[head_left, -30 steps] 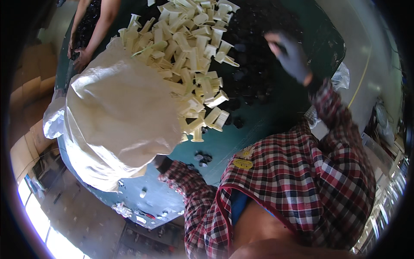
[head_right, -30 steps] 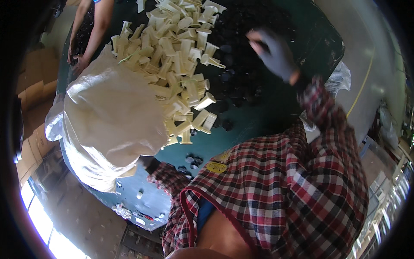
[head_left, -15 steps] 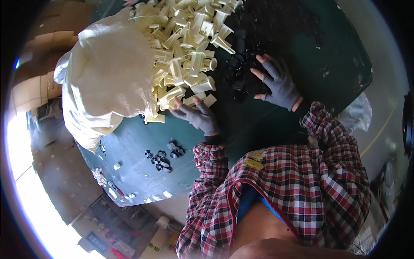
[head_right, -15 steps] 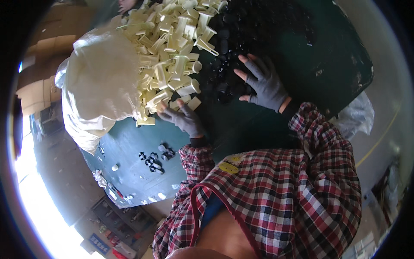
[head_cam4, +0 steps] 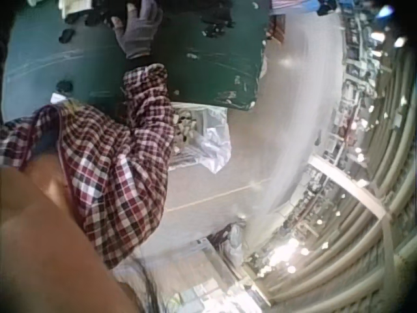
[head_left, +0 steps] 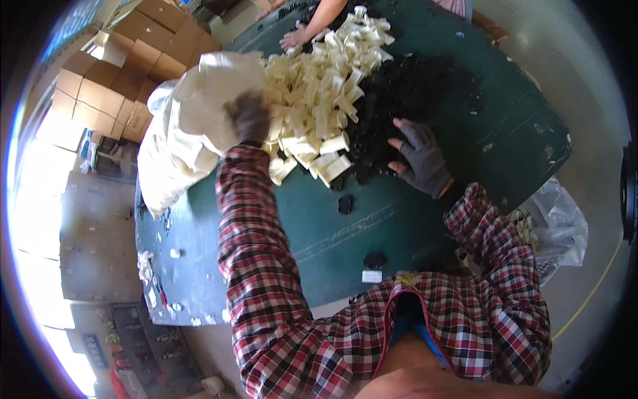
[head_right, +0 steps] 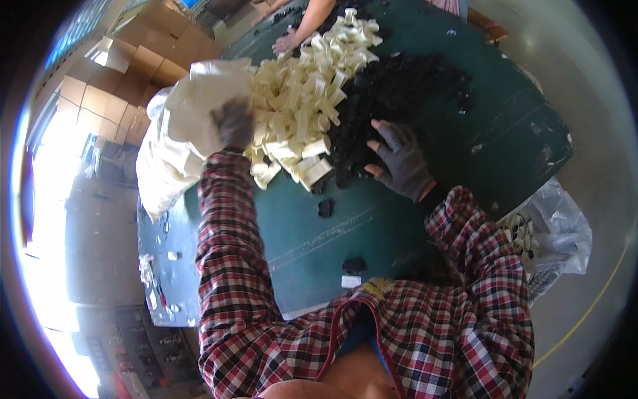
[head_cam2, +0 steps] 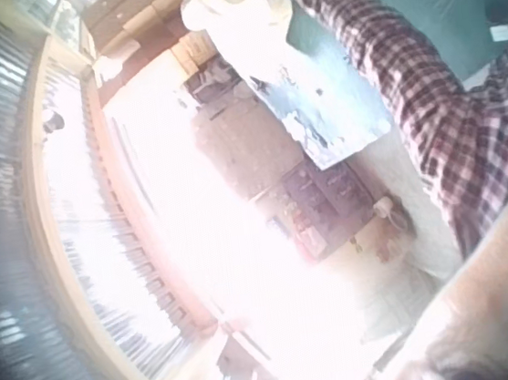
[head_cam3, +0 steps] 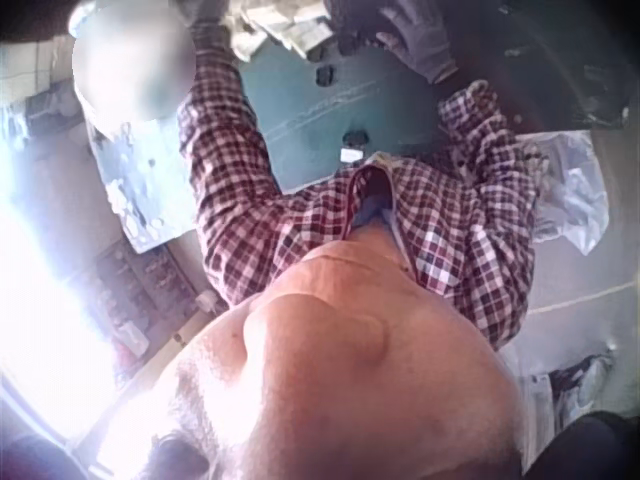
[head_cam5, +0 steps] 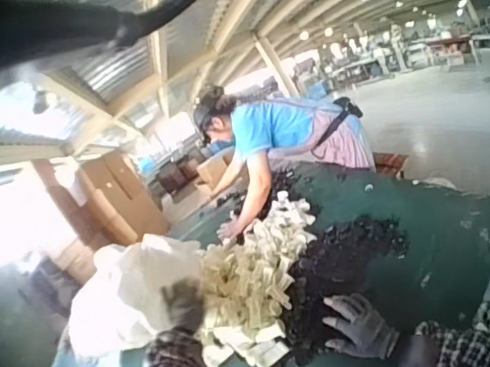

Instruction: The person repeatedly picks a black circular component and a white rectangular component from piles on a green table, presses them together, and places the assembled unit into a clear plastic bag. The process is repeated continuously throughout the clip.

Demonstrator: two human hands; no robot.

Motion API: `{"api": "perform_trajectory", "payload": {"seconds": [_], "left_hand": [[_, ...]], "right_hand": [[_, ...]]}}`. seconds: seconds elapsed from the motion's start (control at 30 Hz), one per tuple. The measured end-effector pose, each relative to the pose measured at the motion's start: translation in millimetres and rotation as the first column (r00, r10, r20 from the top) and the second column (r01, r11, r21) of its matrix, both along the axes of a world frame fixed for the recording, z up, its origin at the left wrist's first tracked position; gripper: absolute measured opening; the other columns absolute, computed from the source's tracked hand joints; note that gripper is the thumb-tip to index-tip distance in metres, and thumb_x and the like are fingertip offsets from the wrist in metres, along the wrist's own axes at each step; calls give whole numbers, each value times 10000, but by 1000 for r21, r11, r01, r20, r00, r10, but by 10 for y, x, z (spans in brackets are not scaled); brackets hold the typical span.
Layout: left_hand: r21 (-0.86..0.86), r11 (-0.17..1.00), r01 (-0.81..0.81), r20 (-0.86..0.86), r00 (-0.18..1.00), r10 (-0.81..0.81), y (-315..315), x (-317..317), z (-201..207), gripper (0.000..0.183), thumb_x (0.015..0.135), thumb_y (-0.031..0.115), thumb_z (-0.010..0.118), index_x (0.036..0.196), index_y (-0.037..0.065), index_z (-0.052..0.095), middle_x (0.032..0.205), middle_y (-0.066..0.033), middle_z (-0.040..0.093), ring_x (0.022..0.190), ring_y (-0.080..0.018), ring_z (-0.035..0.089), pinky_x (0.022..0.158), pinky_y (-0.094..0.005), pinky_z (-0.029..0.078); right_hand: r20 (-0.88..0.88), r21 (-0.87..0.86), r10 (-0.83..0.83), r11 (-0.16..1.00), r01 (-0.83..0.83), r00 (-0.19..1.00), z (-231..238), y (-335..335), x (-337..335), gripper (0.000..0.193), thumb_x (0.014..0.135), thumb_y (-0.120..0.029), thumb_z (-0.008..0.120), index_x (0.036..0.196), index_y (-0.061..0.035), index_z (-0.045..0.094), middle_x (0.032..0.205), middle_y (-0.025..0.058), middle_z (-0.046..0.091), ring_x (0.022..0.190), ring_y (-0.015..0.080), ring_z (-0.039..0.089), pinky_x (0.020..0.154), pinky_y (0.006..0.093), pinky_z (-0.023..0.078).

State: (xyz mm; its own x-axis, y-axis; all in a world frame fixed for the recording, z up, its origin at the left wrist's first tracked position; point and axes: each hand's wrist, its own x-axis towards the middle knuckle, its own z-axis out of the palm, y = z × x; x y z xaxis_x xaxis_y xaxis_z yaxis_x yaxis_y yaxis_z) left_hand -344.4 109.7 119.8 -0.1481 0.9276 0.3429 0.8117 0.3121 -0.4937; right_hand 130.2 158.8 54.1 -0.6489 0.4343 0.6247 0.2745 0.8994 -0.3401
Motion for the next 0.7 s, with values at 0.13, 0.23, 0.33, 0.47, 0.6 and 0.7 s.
{"api": "perform_trajectory", "payload": {"seconds": [0.13, 0.23, 0.33, 0.47, 0.6, 0.7], "left_hand": [[183, 978, -99, 279, 959, 45, -979, -1401, -65, 464, 902, 153, 624, 1355, 63, 574, 1561, -214, 380, 1465, -472, 290, 1209, -551, 274], [196, 975, 109, -46, 994, -102, -1139, -1776, -134, 568, 862, 92, 629, 1398, -18, 473, 1563, -270, 322, 1431, -523, 290, 1199, -604, 273], [-66, 996, -64, -287, 957, 42, -876, -1566, -62, 528, 910, 176, 542, 1414, 25, 499, 1494, -226, 453, 1425, -509, 351, 1227, -572, 244], [148, 965, -217, 431, 892, 135, -684, -577, 47, 518, 943, 166, 506, 1437, 12, 476, 1488, -214, 510, 1358, -378, 506, 1166, -521, 337], [469, 875, 118, 279, 920, -274, -1016, 969, -376, 518, 921, 180, 656, 1421, 119, 535, 1492, -159, 520, 1384, -351, 468, 1176, -571, 290], [466, 882, -77, 422, 895, -144, -1355, 2004, -859, 502, 996, 337, 615, 1442, 127, 522, 1553, -200, 431, 1408, -417, 421, 1165, -586, 278]], "right_hand": [[38, -54, -63, 996, 65, 997, 153, 39, 46, 428, 887, -395, 720, 1102, -26, 704, 1478, 169, 472, 1353, 382, 451, 1105, 537, 373], [74, -71, -83, 994, 88, 994, 212, 54, 94, 378, 856, -327, 753, 1099, -41, 704, 1469, 161, 479, 1347, 378, 458, 1113, 533, 363], [88, -37, -88, 995, 92, 992, 123, 45, 85, 332, 833, -283, 763, 1086, -75, 708, 1456, 140, 493, 1348, 356, 463, 1122, 521, 353], [33, -49, -158, 986, 159, 987, -119, 167, 41, 219, 818, -223, 746, 999, -112, 694, 1356, 91, 564, 1305, 303, 507, 1092, 504, 371], [-71, -19, -247, 969, 246, 966, -392, 416, 2, 135, 804, -177, 731, 922, -138, 678, 1269, 50, 609, 1241, 272, 549, 1057, 493, 389], [-201, -57, -257, 966, 251, 945, -521, 603, 80, 127, 808, -168, 743, 920, -136, 692, 1252, 53, 631, 1183, 289, 581, 1009, 450, 441]]}}
